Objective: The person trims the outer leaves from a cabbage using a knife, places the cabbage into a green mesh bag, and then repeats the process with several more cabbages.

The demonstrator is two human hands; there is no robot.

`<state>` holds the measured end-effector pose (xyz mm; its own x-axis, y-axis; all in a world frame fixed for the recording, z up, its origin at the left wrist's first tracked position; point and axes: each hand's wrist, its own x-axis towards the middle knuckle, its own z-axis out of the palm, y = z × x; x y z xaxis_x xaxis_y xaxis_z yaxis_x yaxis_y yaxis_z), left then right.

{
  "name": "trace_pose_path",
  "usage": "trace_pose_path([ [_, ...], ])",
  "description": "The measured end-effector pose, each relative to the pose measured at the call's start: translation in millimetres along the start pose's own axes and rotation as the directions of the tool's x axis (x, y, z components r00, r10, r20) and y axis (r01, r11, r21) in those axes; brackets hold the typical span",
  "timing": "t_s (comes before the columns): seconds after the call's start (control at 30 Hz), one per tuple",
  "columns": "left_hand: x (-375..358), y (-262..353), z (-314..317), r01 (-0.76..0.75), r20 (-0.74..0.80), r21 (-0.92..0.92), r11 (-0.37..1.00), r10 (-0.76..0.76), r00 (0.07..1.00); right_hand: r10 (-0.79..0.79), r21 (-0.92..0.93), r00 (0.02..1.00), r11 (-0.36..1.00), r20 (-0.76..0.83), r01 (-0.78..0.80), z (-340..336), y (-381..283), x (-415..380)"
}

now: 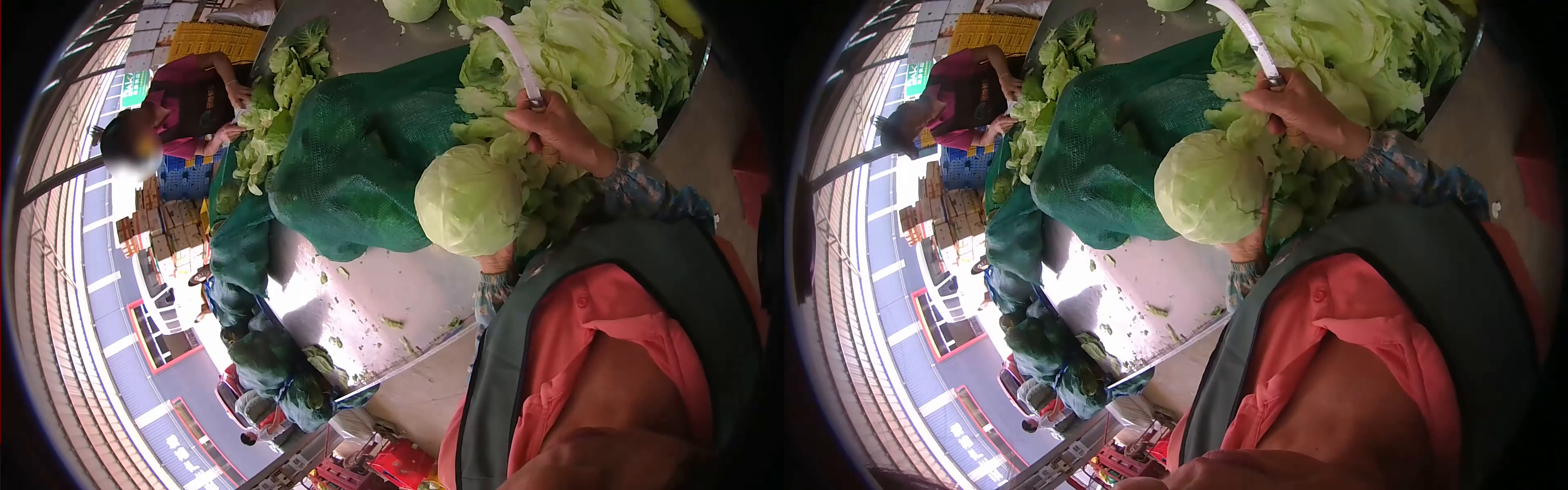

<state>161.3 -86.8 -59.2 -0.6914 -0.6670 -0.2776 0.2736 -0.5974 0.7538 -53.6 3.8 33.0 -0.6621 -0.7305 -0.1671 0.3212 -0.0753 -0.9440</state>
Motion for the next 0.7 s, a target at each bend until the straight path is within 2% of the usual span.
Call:
trace_pose_path([
  [0.1, -1, 7, 7, -0.043, 0.020, -0.006, 0.999, 0.043, 0.999, -0.196, 0.080, 0.975, 0.976, -0.108, 0.205, -33, -13, 11],
  [0.13, -1, 12, 11, -0.044, 0.030, -0.055, 0.998, 0.046, 0.998, -0.209, -0.036, 0.975, 0.978, -0.081, 0.206, -38, -22, 9],
  [0.17, -1, 20, 15, -0.007, 0.044, -0.226, 0.974, 0.017, 0.999, -0.220, -0.151, 0.974, 0.966, -0.053, 0.210, -43, -32, 8],
  [0.2, -1, 30, 25, 0.079, 0.064, -0.546, 0.834, -0.053, 0.997, -0.230, -0.265, 0.973, 0.940, -0.025, 0.216, -45, -38, 9],
  [0.3, 2, 46, 46, 0.047, -0.015, -0.438, 0.898, -0.060, 0.998, -0.180, -0.276, 0.967, 0.934, 0.179, 0.225, -13, -15, -9],
  [0.33, 5, 47, 49, 0.039, -0.017, -0.415, 0.909, -0.051, 0.999, -0.050, -0.263, 0.972, 0.958, 0.230, 0.112, -6, -16, -11],
  [0.4, 6, 48, 53, 0.025, -0.028, -0.369, 0.929, -0.038, 0.999, -0.359, -0.278, 0.912, 0.872, 0.198, 0.403, 8, 11, -3],
  [0.43, 5, 49, 54, 0.030, -0.042, -0.330, 0.943, -0.046, 0.998, -0.504, -0.288, 0.844, 0.793, 0.183, 0.536, 14, 16, 0],
  [0.53, -1, 54, 47, 0.020, -0.046, -0.168, 0.986, -0.028, 0.999, -0.216, -0.087, 0.951, 0.967, 0.222, 0.240, 15, 10, -8],
  [0.6, -4, 55, 17, -0.030, 0.002, -0.010, 0.999, 0.030, 1.000, -0.047, 0.093, 0.976, 0.995, 0.212, 0.028, 14, 5, -14],
  [0.63, -8, 73, 21, -0.126, 0.092, 0.293, 0.948, 0.103, 0.990, 0.020, 0.197, 0.978, 0.978, 0.208, -0.062, 13, 2, -18],
  [0.67, -7, 94, 40, -0.213, 0.130, 0.412, 0.886, 0.174, 0.976, 0.094, 0.301, 0.972, 0.941, 0.216, -0.158, 13, 1, -23],
  [0.7, -9, 107, 53, -0.296, 0.165, 0.521, 0.801, 0.245, 0.955, 0.109, 0.310, 0.972, 0.935, 0.209, -0.171, 13, 3, -29],
])
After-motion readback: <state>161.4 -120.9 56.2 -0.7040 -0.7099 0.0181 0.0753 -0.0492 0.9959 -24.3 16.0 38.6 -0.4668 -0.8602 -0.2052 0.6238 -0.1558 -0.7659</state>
